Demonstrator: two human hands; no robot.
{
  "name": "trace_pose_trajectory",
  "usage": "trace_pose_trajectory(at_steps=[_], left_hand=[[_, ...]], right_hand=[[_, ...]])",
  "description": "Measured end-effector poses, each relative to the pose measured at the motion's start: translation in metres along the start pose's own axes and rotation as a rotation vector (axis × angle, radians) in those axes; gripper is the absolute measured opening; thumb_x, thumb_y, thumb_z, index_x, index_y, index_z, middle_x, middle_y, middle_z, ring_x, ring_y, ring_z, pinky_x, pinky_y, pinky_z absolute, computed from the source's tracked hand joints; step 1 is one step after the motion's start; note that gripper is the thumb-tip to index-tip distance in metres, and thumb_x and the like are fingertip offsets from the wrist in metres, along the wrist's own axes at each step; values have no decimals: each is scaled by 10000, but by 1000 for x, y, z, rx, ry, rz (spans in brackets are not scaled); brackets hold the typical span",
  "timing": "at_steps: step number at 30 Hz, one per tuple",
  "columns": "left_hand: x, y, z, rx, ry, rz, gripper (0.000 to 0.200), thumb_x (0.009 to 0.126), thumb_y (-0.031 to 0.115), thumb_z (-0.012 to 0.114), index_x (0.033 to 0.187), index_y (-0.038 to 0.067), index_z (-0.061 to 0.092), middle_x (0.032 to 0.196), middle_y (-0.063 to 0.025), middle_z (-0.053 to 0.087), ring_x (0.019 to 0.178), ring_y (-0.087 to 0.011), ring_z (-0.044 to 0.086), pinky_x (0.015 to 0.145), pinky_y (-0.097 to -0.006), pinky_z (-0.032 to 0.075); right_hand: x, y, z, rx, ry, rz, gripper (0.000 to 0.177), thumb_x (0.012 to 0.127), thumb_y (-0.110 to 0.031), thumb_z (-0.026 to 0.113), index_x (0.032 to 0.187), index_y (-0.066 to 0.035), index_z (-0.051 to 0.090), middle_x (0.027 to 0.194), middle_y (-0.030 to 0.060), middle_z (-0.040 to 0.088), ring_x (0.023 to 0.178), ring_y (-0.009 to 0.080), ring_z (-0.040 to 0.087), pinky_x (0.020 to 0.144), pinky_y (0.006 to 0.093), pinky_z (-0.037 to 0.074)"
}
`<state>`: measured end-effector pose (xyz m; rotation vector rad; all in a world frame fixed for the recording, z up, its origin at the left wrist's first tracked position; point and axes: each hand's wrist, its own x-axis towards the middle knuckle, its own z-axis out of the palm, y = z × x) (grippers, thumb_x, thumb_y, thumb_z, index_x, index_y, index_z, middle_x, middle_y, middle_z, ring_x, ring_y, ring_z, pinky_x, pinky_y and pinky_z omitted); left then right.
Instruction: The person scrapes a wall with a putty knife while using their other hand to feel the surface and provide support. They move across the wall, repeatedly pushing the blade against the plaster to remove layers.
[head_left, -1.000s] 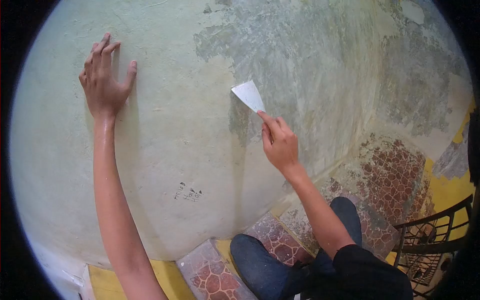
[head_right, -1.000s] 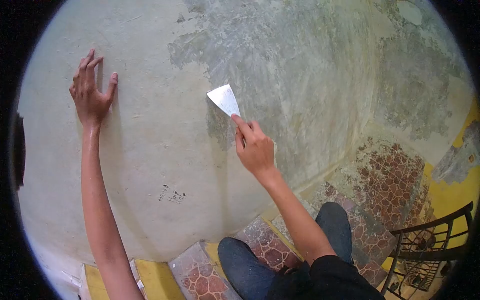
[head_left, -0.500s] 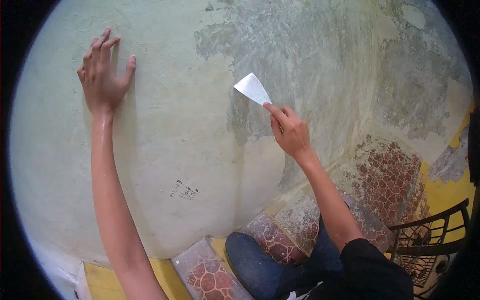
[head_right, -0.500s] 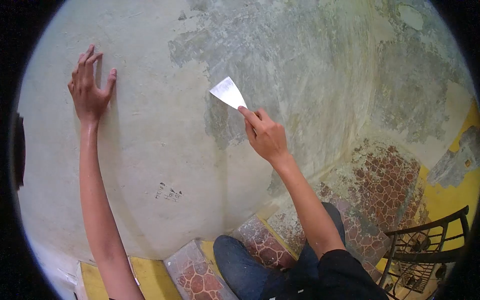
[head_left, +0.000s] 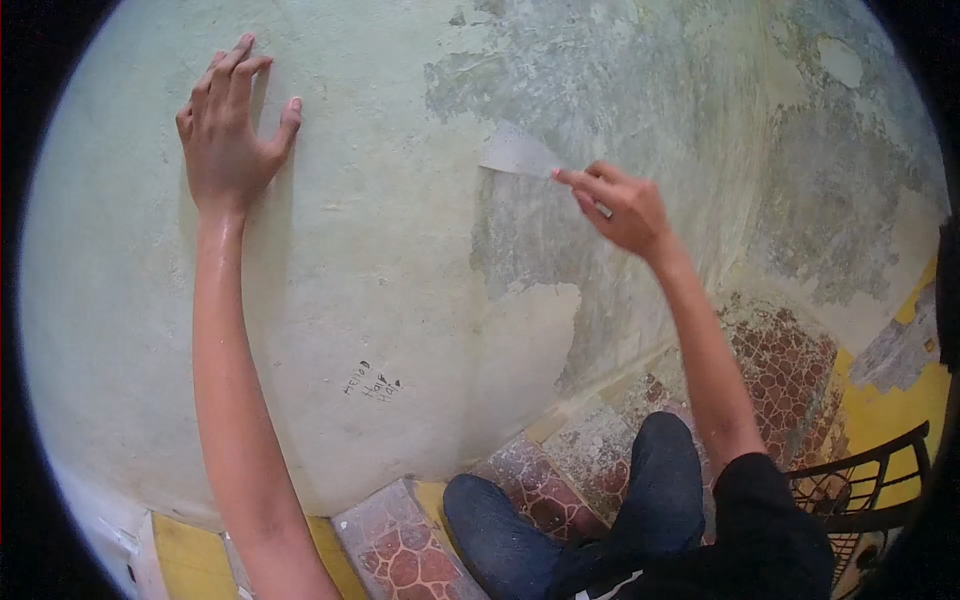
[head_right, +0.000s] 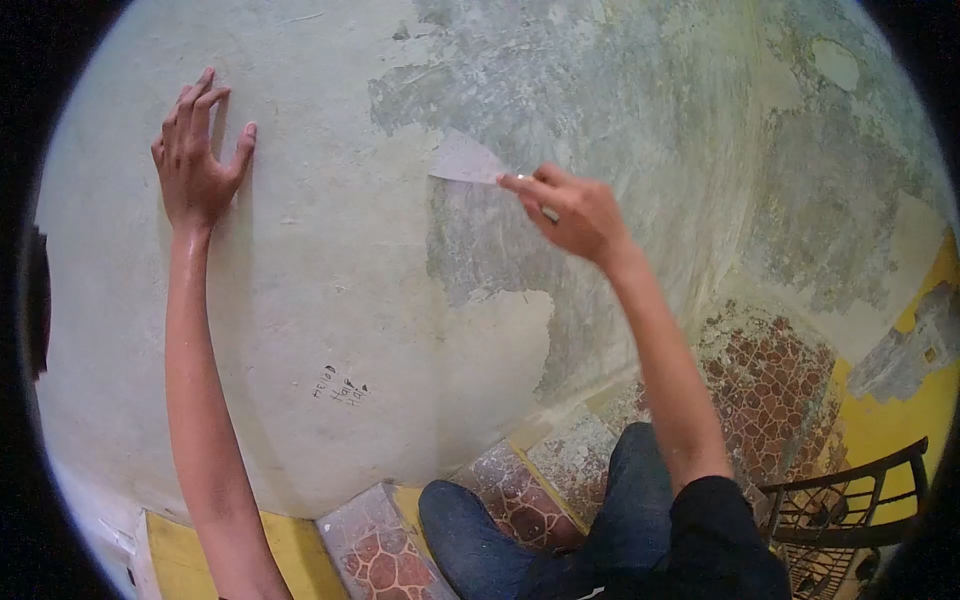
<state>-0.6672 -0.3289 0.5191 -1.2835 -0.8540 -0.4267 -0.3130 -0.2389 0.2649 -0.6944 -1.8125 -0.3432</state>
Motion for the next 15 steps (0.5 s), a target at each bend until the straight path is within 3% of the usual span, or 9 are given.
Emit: trace_pose_trajectory(at_steps=[2, 8, 15], left_hand=[[0, 1, 0, 5, -8, -18, 504, 831, 459, 653, 1280, 273, 518, 1487, 86, 438, 1353, -171, 421, 1094, -417, 358], [-1, 0, 3, -24, 20, -3, 515, 812, 455, 679, 1269, 274, 524, 1478, 79, 446, 1338, -176, 432, 1084, -423, 367], [0, 0, 1, -24, 12, -1, 513, 809, 470, 678, 1259, 271, 533, 1467, 76, 457, 1332, -174, 435, 1084, -414, 363]], right_hand=[[17, 20, -12, -106, -51, -198, 349, 887, -141, 659, 1201, -294, 660, 790, -30, 610, 572, 138, 571, 480, 297, 466], [33, 29, -15, -171, -49, -399, 371, 866, -134, 676, 1182, -326, 663, 794, -55, 620, 587, 126, 583, 493, 284, 477], [28, 47, -21, -171, -76, -393, 364, 844, -142, 697, 1164, -315, 676, 766, -53, 617, 568, 125, 575, 486, 284, 471]])
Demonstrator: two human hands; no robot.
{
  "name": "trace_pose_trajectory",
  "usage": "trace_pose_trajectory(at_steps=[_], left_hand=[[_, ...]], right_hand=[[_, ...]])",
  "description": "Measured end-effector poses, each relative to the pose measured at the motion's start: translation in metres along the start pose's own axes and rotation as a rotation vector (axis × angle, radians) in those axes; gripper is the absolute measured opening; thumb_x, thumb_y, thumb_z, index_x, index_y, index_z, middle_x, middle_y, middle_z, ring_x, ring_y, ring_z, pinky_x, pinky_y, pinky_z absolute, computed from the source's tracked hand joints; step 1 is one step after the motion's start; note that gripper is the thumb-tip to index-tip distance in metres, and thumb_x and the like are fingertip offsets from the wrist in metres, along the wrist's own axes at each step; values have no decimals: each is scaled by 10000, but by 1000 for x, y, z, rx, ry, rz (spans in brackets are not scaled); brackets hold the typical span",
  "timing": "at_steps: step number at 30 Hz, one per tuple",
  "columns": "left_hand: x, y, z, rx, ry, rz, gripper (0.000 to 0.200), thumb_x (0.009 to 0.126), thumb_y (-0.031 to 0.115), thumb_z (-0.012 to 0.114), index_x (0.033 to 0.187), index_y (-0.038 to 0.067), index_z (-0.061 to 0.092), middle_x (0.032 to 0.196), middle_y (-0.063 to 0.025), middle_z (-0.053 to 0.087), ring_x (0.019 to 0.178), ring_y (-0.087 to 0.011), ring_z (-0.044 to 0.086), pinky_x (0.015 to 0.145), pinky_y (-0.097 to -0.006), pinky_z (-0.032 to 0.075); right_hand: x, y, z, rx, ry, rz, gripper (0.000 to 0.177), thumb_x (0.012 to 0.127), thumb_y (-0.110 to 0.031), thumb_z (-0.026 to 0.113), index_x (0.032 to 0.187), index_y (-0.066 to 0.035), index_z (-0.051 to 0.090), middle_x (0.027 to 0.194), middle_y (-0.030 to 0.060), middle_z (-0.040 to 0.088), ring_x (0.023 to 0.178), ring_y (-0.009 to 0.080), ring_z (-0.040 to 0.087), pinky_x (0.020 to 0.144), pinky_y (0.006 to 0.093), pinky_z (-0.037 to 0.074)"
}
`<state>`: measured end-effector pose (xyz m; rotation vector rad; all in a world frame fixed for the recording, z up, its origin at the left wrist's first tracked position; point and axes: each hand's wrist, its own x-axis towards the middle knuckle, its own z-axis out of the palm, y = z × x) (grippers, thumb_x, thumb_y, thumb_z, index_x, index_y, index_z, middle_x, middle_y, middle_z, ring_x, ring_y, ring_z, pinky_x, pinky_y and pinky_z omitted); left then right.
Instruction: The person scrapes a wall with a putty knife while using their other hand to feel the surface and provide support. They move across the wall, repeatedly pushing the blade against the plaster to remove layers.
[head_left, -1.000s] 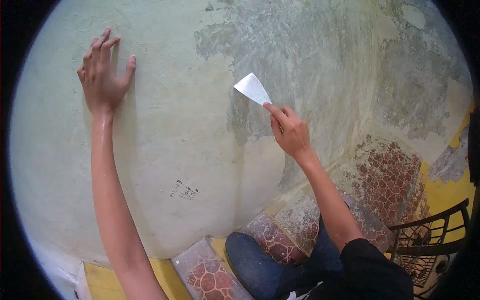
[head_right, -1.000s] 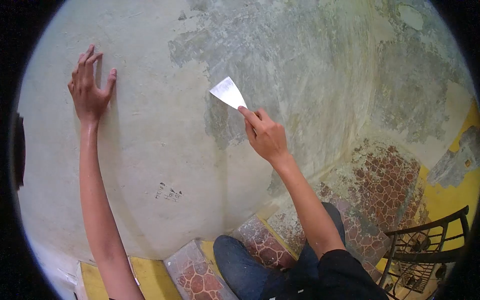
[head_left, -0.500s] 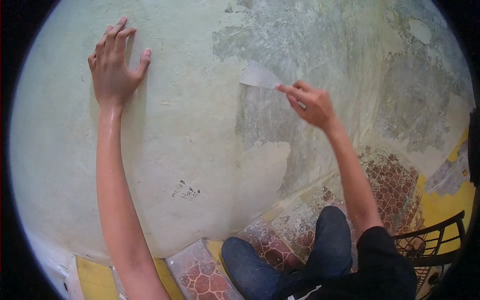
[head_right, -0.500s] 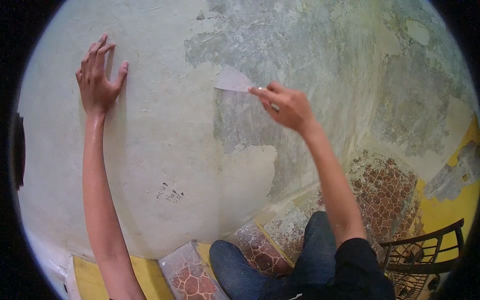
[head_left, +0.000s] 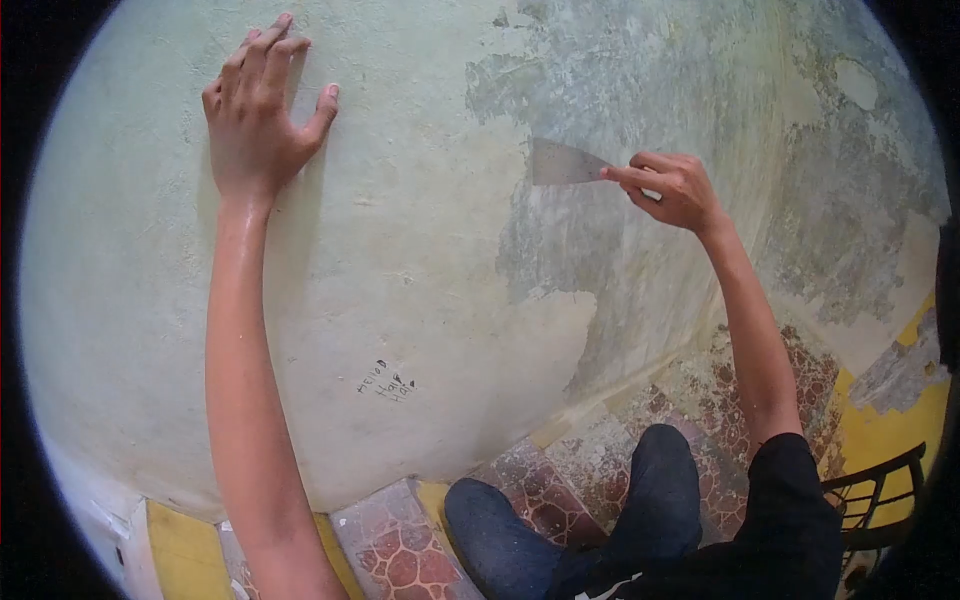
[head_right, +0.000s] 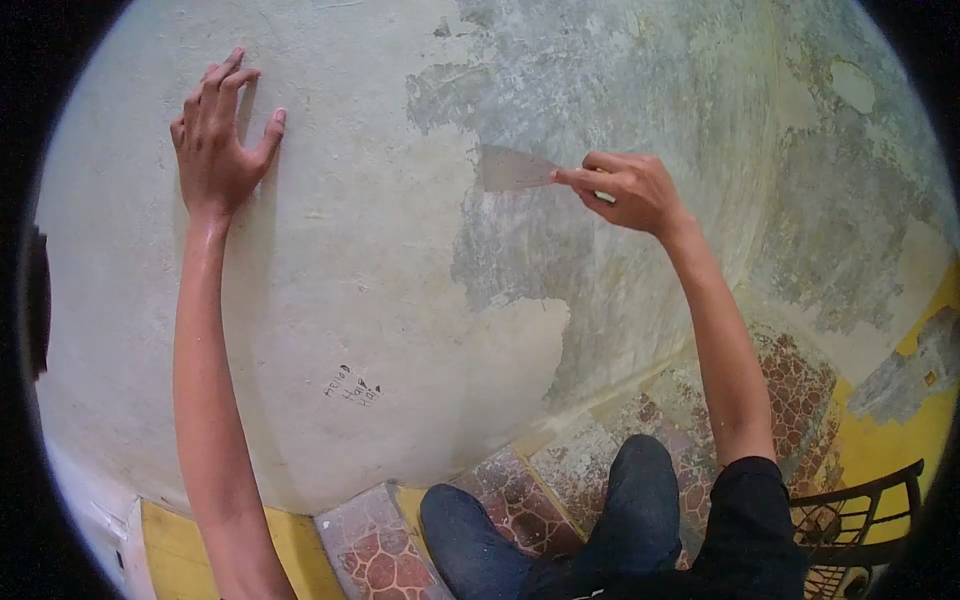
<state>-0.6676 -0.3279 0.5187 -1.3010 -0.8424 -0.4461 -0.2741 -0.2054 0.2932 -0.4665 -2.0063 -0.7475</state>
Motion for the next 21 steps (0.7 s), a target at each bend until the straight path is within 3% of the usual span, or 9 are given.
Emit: trace_pose_trajectory(at_steps=[8, 11, 16, 20, 21], left_hand=[[-1, 2, 0, -11, 3, 10, 500, 821, 465, 663, 1263, 271, 534, 1471, 72, 457, 1324, -169, 444, 1081, -409, 364], [3, 0, 0, 8, 25, 15, 471, 803, 473, 663, 1210, 263, 550, 1417, 94, 482, 1310, -140, 433, 1038, -360, 371], [6, 6, -8, -2, 26, 0, 474, 790, 468, 665, 1185, 230, 558, 1391, 55, 505, 1271, -169, 459, 978, -376, 382], [3, 5, -6, -26, -3, -2, 477, 812, 452, 666, 1209, 210, 556, 1431, 29, 494, 1301, -206, 459, 1006, -400, 358], [4, 4, -3, -37, 73, 31, 473, 783, 448, 653, 1183, 214, 559, 1363, -9, 531, 1256, -211, 468, 975, -399, 364]], right_hand=[[14, -16, 5, 25, 9, 6, 313, 852, -148, 697, 1122, -306, 701, 724, -47, 607, 535, 130, 554, 461, 285, 433], [-4, -8, -3, -26, -19, 53, 294, 856, -154, 695, 1113, -297, 704, 722, -42, 605, 537, 133, 555, 464, 284, 434], [14, -29, 0, 56, 23, 44, 283, 846, -127, 693, 1090, -269, 712, 716, -23, 602, 537, 140, 554, 468, 288, 433], [3, -30, -4, 40, -14, 70, 299, 820, -93, 701, 1076, -246, 719, 712, -13, 598, 538, 150, 555, 473, 299, 429], [-5, -27, -5, 38, 6, 58, 299, 820, -93, 701, 1076, -246, 719, 712, -13, 598, 538, 150, 555, 473, 299, 429]])
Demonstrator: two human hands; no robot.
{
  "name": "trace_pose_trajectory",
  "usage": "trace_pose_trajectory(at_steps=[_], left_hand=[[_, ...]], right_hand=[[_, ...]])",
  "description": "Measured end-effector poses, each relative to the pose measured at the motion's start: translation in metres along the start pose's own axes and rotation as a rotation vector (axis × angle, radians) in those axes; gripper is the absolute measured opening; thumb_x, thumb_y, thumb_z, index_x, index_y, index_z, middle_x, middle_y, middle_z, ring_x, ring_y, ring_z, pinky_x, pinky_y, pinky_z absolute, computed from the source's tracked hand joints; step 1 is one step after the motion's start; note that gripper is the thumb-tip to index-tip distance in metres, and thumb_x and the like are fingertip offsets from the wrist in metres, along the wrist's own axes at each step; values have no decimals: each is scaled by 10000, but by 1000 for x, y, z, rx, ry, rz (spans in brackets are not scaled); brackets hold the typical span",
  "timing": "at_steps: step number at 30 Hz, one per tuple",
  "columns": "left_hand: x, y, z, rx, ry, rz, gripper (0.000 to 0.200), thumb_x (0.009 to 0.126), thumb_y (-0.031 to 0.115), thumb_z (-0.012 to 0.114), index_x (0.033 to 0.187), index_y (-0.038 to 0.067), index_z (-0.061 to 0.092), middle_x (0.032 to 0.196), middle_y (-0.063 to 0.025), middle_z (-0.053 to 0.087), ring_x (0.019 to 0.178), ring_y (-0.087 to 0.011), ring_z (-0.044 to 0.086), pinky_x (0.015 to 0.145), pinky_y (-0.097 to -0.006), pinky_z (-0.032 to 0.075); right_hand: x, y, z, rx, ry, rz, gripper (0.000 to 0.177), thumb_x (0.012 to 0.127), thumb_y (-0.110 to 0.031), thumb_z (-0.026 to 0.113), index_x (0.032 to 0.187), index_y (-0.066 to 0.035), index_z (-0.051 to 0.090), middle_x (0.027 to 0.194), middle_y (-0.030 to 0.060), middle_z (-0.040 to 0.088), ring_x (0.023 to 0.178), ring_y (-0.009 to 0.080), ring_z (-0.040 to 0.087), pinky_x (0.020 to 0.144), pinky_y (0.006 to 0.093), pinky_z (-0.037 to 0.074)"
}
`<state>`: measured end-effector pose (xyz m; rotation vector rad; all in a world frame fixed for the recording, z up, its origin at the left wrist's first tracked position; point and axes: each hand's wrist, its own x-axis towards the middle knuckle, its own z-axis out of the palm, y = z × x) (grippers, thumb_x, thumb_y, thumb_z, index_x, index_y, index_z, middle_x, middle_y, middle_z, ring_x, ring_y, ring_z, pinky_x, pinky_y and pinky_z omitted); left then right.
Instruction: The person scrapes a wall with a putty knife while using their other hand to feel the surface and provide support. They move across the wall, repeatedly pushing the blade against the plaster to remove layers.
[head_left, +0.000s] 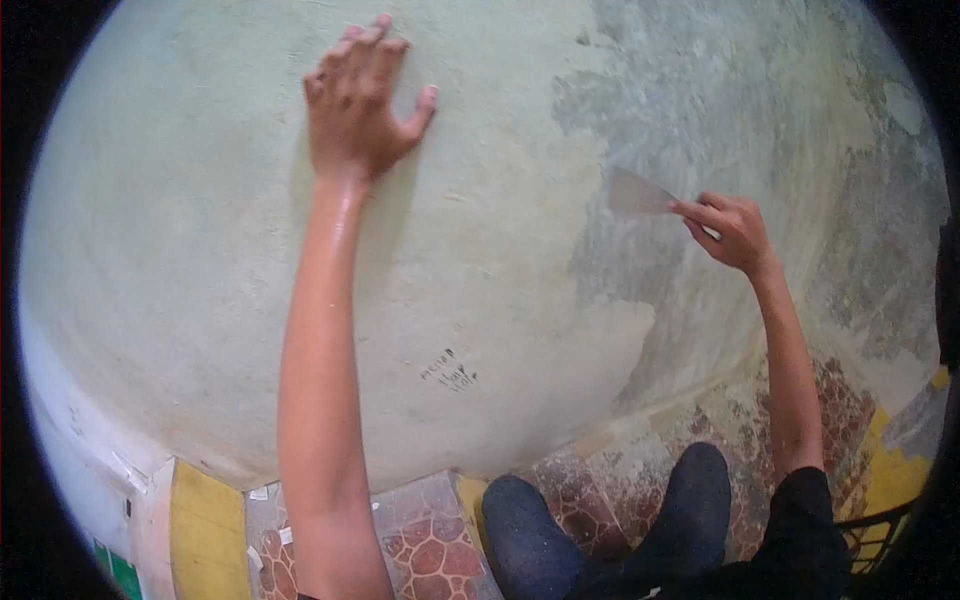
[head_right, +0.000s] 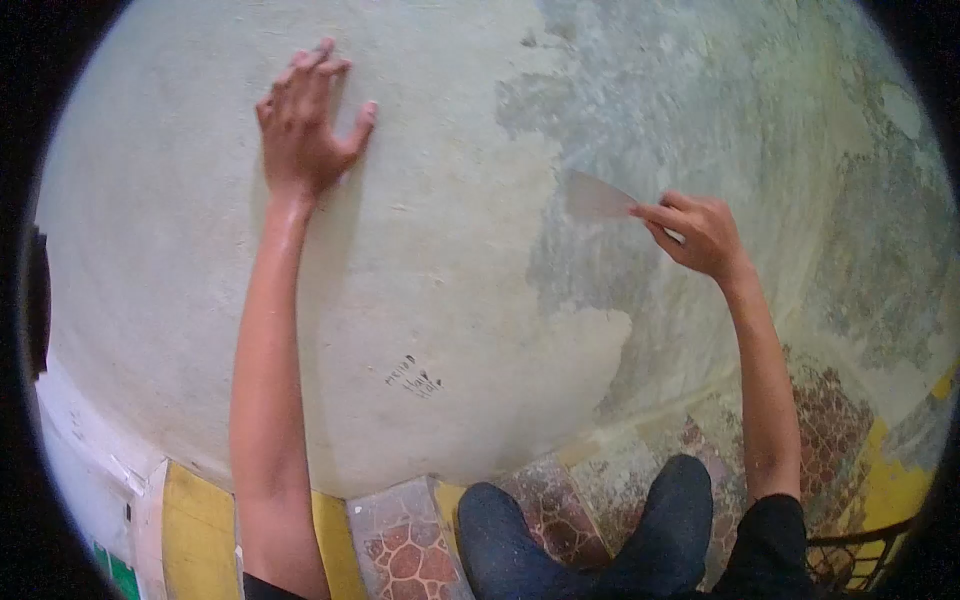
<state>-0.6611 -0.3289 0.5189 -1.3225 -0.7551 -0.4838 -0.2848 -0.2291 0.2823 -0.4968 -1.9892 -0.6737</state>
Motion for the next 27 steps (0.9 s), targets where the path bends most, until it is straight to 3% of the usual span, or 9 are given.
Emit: trace_pose_trajectory(at_steps=[2, 7, 10, 15, 23, 27], left_hand=[[2, 2, -1, 10, -24, -31, 473, 786, 444, 664, 1184, 211, 562, 1388, 4, 516, 1277, -209, 460, 989, -405, 357], [1, 4, -6, 14, -97, -55, 466, 776, 443, 672, 1168, 212, 572, 1390, 10, 515, 1292, -208, 453, 1003, -407, 346], [2, 3, -3, -8, -26, -46, 455, 761, 446, 659, 1144, 217, 574, 1375, 8, 519, 1278, -210, 453, 991, -399, 346], [4, 6, -5, 2, -69, -79, 459, 744, 431, 678, 1136, 219, 570, 1374, 15, 517, 1271, -206, 454, 994, -384, 340], [4, 9, -11, -54, -94, -93, 443, 739, 391, 678, 1131, 216, 571, 1378, 21, 515, 1279, -211, 450, 998, -381, 332], [6, 7, -15, -73, -103, -104, 447, 744, 367, 682, 1140, 197, 566, 1406, 9, 499, 1307, -223, 433, 1015, -388, 327]], right_hand=[[-9, 2, 6, 51, 9, 71, 306, 814, -82, 702, 1083, -226, 717, 712, -7, 596, 537, 154, 555, 478, 309, 427], [17, -23, 8, 135, -1, 29, 291, 817, -85, 700, 1083, -199, 718, 722, 7, 599, 544, 163, 555, 486, 319, 428], [14, -17, -1, 86, -10, 48, 279, 805, -85, 709, 1067, -180, 726, 718, 13, 601, 540, 158, 551, 490, 316, 430], [-1, -12, 8, 126, 22, 130, 228, 808, -111, 716, 1025, -178, 738, 692, 15, 595, 545, 156, 557, 497, 319, 427], [-3, -30, 2, 99, -65, 74, 307, 821, -144, 711, 1120, -212, 689, 773, 10, 601, 581, 180, 580, 510, 331, 458], [-12, -28, 5, 60, -60, 85, 282, 821, -132, 700, 1093, -207, 695, 747, 17, 598, 577, 186, 581, 507, 335, 461]])
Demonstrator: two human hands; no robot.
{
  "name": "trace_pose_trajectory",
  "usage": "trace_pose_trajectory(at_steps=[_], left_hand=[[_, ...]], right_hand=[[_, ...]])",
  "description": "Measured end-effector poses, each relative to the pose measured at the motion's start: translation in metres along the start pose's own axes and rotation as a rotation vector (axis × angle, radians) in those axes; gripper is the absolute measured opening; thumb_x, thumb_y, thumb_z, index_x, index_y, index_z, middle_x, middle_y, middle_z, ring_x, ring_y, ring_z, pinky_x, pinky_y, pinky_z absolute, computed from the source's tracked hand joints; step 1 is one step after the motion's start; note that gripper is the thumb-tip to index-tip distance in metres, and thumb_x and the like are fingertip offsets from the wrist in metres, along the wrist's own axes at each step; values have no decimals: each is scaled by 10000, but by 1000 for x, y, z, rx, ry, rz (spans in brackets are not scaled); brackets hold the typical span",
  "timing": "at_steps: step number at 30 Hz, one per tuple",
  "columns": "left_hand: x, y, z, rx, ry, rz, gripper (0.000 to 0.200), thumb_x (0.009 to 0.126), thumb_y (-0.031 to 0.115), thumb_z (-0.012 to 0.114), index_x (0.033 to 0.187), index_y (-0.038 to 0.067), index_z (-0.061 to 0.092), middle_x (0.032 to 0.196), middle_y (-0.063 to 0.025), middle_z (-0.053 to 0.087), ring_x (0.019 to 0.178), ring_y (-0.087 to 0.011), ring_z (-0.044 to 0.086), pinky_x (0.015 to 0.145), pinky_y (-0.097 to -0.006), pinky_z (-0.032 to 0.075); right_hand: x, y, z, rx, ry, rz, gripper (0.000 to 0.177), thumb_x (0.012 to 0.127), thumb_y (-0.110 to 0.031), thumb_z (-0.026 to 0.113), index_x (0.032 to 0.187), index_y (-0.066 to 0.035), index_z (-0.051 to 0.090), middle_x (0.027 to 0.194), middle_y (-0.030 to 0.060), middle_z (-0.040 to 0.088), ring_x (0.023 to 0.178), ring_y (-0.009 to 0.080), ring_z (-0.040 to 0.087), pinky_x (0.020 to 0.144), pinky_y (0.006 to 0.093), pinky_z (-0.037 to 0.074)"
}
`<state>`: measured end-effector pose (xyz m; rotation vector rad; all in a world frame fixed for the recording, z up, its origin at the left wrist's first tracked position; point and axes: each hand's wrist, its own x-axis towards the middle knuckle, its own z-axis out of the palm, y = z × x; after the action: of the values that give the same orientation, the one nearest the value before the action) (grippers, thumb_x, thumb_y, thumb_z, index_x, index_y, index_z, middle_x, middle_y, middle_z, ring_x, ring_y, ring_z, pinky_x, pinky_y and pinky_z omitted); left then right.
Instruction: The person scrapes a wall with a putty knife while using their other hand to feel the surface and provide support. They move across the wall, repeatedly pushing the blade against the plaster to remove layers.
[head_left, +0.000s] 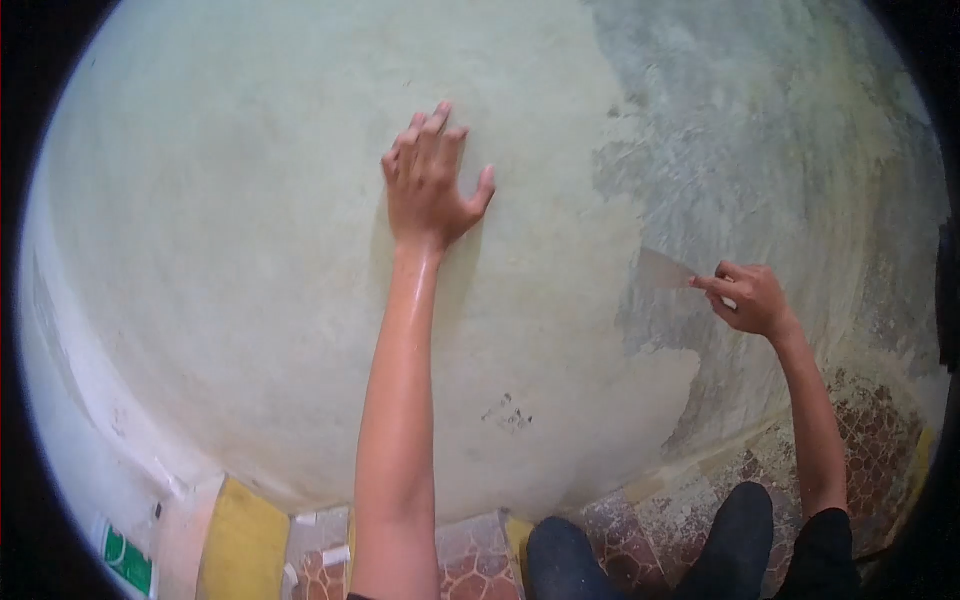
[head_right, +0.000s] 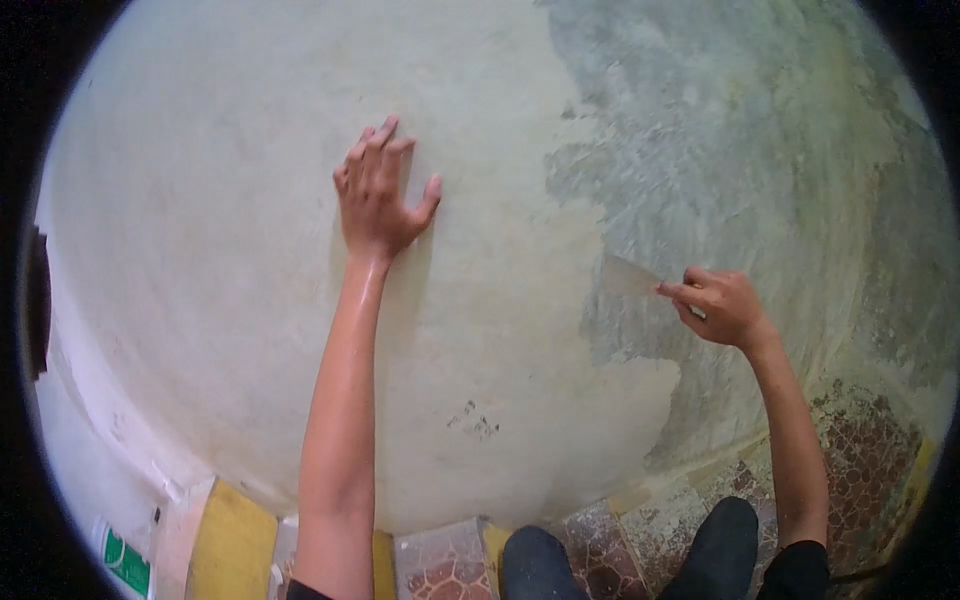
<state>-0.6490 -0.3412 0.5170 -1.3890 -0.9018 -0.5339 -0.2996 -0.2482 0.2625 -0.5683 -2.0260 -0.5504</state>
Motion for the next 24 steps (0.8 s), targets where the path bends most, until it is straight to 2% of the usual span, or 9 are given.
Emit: trace_pose_trajectory(at_steps=[3, 6, 10, 12, 15, 16, 18, 22, 24], left_hand=[[1, 4, -2, -30, 8, 14, 459, 739, 343, 693, 1146, 179, 561, 1430, -6, 484, 1326, -232, 420, 1036, -394, 318], [3, 3, -4, 10, -27, 12, 471, 739, 329, 698, 1159, 169, 555, 1449, -20, 471, 1340, -238, 410, 1051, -395, 309], [2, 2, -4, 105, -75, 22, 479, 763, 368, 676, 1189, 195, 544, 1452, -27, 451, 1345, -222, 390, 1086, -395, 297], [0, -1, -1, 118, -89, 35, 484, 763, 364, 677, 1196, 196, 539, 1456, -23, 448, 1347, -222, 389, 1087, -396, 298], [0, 2, -1, 107, -83, 37, 497, 770, 335, 680, 1220, 192, 528, 1476, -12, 431, 1364, -223, 379, 1093, -398, 294], [-1, 1, -2, 70, -95, 23, 505, 776, 311, 683, 1237, 186, 521, 1492, -5, 419, 1378, -224, 371, 1097, -399, 289], [1, 0, 1, 49, -71, 39, 520, 775, 311, 686, 1250, 188, 512, 1491, 6, 420, 1385, -212, 363, 1093, -399, 296], [-1, 2, -1, 127, -74, 37, 496, 755, 345, 674, 1209, 210, 527, 1447, 10, 449, 1361, -200, 379, 1098, -390, 310], [0, 1, 0, 158, -70, 41, 496, 755, 346, 673, 1211, 214, 528, 1448, 14, 445, 1361, -196, 379, 1095, -387, 315]], right_hand=[[-5, 7, -9, 98, -13, 85, 245, 810, -135, 698, 1050, -187, 695, 716, 30, 618, 577, 201, 603, 514, 337, 471], [5, 4, -10, 188, 88, 208, 186, 798, -180, 722, 981, -161, 699, 753, 49, 661, 615, 213, 634, 524, 346, 478], [6, 7, -6, 289, -43, 364, 199, 783, -201, 740, 959, -124, 686, 771, 72, 684, 643, 238, 648, 549, 345, 486], [-3, 9, -1, 449, 49, 400, 261, 774, -197, 749, 993, -85, 661, 812, 61, 685, 693, 184, 660, 595, 312, 496], [-17, 7, -3, 713, 12, 601, 275, 779, -169, 758, 998, -46, 644, 880, 44, 683, 803, 117, 646, 646, 292, 503], [-22, 6, -1, 704, 20, 611, 275, 779, -169, 758, 998, -46, 644, 880, 44, 683, 803, 117, 646, 646, 292, 503], [-35, -1, 3, 1042, 235, 692, 254, 827, -156, 743, 1016, -36, 623, 947, 41, 666, 899, 91, 606, 707, 285, 510], [-51, 2, 0, 1167, 357, 793, 232, 888, -129, 694, 1074, -59, 574, 975, 72, 671, 920, 122, 622, 804, 280, 506], [-46, 5, 4, 1269, 591, 741, 192, 940, -119, 625, 1101, -93, 523, 1040, 100, 667, 969, 156, 627, 912, 316, 486]])
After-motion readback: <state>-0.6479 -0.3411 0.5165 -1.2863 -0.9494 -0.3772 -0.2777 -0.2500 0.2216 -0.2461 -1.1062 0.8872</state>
